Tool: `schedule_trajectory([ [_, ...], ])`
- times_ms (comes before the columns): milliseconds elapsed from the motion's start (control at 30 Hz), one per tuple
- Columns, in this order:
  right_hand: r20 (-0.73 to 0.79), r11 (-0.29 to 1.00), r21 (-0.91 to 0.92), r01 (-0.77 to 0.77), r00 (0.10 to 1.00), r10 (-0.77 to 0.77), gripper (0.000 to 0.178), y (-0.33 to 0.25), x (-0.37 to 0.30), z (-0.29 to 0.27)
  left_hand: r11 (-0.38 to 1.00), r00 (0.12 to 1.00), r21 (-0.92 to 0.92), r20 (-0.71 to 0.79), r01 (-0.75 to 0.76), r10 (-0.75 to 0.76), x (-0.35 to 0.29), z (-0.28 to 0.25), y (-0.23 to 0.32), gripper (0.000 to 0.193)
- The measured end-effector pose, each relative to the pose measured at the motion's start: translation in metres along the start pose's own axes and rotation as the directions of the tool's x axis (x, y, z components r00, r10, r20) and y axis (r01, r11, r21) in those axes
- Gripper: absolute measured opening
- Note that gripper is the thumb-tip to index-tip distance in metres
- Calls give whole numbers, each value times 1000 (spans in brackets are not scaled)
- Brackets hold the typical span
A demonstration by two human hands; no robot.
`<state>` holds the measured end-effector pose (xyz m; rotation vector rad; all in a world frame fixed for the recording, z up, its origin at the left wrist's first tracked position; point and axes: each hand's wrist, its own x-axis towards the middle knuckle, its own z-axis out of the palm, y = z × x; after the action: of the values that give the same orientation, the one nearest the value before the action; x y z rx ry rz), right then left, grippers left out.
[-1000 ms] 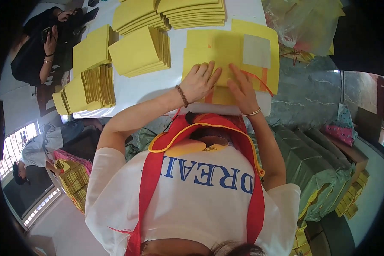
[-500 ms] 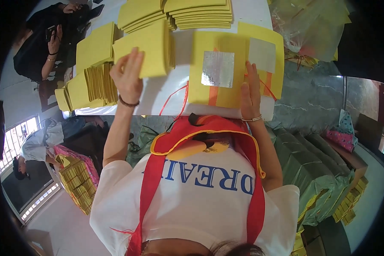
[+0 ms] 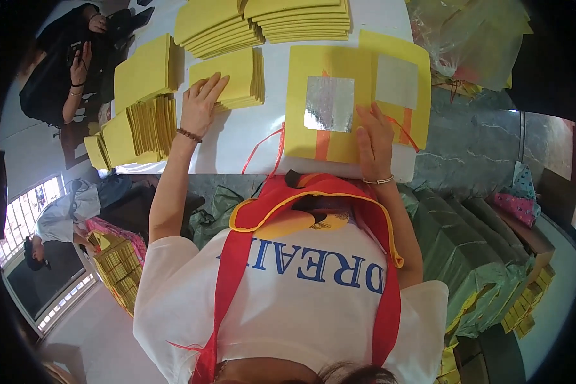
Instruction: Folding and stacking yellow ceremonial paper sheets at a workstation.
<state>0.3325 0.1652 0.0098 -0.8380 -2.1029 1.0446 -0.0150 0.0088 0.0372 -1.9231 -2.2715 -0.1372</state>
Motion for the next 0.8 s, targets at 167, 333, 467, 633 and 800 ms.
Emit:
schedule_trajectory([
  [167,61,996,-69,63,996,-59,33,2,0,3,993,994,-35,-5,112,-112,-12,20,12,72],
  [333,82,994,-78,74,994,-67,32,-3,-1,11,991,991,-23,17,133,-132,-12,25,16,74],
  [467,102,981,-132,142,986,-129,31,-4,1,13,991,994,-72,33,110,-108,-12,21,13,77],
  [633,85,978,-149,147,987,-136,29,4,-2,10,991,996,-117,65,70,-63,-7,2,2,81],
  [800,109,967,-229,116,990,-93,27,5,-3,3,985,996,-149,51,83,-76,-7,-13,13,82],
])
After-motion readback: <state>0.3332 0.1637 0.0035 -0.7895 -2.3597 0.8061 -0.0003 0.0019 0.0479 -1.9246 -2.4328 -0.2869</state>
